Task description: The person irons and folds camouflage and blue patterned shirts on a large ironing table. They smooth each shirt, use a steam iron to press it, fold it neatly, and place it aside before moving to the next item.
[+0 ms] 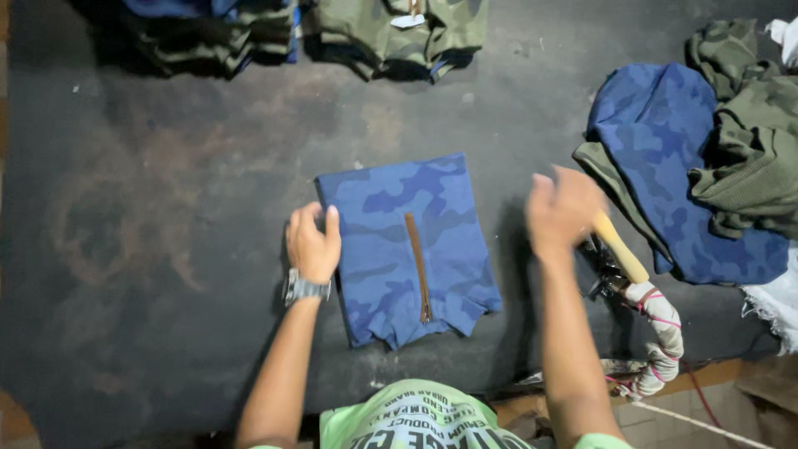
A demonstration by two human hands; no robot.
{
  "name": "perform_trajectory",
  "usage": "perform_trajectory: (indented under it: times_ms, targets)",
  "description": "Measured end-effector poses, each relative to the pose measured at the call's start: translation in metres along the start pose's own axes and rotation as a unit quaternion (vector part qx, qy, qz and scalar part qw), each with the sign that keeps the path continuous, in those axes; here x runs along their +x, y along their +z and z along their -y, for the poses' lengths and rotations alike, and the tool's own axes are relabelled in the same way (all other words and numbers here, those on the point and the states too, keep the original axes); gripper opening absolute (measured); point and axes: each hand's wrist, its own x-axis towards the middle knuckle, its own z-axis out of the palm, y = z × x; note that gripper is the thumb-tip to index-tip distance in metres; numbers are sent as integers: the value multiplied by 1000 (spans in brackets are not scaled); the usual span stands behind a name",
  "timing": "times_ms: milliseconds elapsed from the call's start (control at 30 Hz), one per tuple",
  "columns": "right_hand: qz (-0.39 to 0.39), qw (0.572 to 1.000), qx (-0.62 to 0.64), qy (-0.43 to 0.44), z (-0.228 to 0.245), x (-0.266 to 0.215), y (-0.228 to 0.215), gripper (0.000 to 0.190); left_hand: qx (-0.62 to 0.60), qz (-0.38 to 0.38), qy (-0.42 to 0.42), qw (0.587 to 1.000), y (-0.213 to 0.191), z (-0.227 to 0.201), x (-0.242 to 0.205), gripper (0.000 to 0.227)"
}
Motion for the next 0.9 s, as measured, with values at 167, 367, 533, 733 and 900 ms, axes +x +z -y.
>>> perform_trajectory:
  times_ms: [167, 367, 533, 733, 900]
  targets:
    - [241, 960, -106, 92, -109, -51, -79, 48, 20, 212, -118, 970, -72, -25, -104, 40]
    - [343, 937, -57, 31, -145, -44, -66, 45, 59, 184, -222, 956, -83, -48, -167, 47]
    - [341, 936, 63, -59, -65, 0, -65, 44, 32, 130, -253, 958, -72, -46, -193, 47]
    - [368, 879, 133, -273, 114, 55, -53, 42, -83, 50, -245, 965, -50, -30, -205, 36]
    - [395, 860, 170, -276, 219, 60, -26, 52, -223, -14, -253, 941, -31, -1, -230, 26]
